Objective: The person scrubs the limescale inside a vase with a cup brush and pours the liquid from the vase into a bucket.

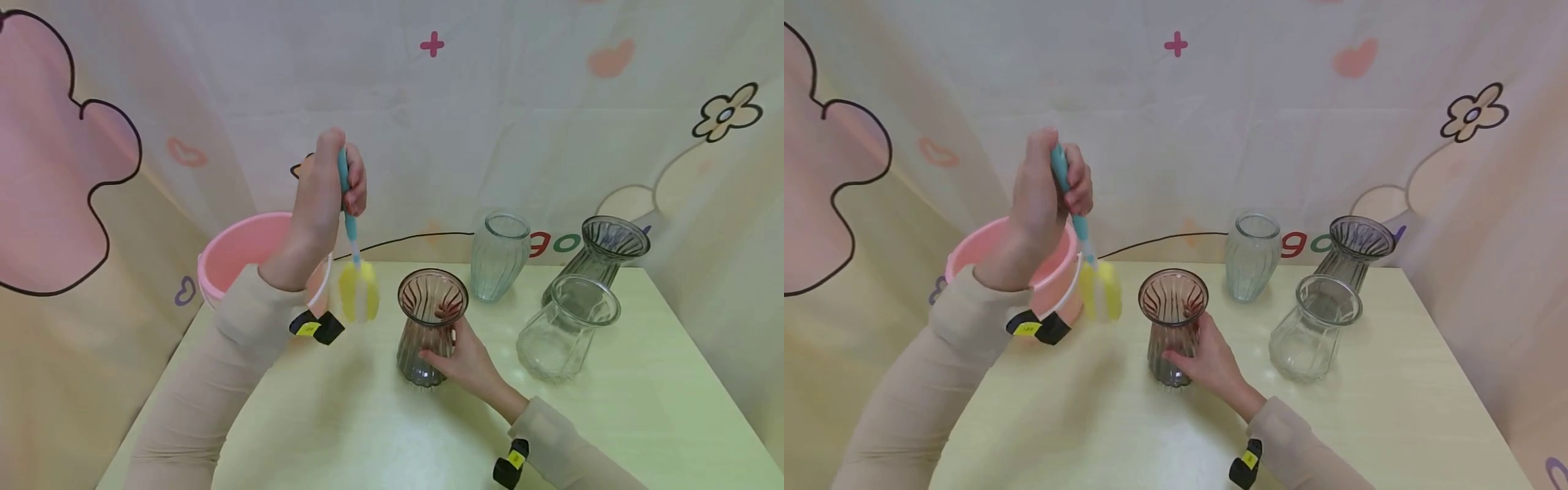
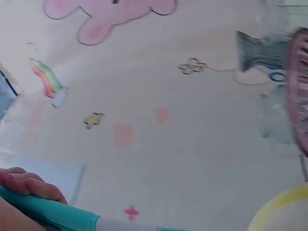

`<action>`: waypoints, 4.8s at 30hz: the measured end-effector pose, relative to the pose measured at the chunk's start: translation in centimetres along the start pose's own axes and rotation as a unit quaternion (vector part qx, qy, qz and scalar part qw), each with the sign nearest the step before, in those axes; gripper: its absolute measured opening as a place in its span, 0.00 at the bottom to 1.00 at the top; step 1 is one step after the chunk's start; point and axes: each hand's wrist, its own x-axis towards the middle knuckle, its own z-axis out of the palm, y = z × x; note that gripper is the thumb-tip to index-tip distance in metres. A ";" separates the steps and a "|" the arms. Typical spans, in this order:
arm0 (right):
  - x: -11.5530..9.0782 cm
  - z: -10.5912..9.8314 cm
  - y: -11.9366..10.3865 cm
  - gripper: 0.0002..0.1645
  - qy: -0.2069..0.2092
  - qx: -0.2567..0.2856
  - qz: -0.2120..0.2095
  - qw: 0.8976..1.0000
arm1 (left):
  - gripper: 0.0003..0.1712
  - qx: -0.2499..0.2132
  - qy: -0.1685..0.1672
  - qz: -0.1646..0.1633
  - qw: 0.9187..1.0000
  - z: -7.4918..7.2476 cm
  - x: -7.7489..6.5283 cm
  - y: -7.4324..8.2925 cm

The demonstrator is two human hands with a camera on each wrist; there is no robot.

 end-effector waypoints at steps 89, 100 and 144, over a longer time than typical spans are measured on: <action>-0.2 0.9 0.1 0.50 0.044 -0.014 0.009 0.999 | 0.17 -0.129 -0.080 -0.042 0.988 6.4 -2.2 -7.1; -0.1 0.9 -0.1 0.49 0.058 -0.023 -0.007 0.998 | 0.15 -0.087 -0.107 -0.123 0.983 6.7 -3.4 -13.5; 0.6 -0.3 1.2 0.52 -0.038 0.077 -0.041 0.995 | 0.19 -0.170 -0.107 -0.038 0.979 5.9 -1.0 -5.3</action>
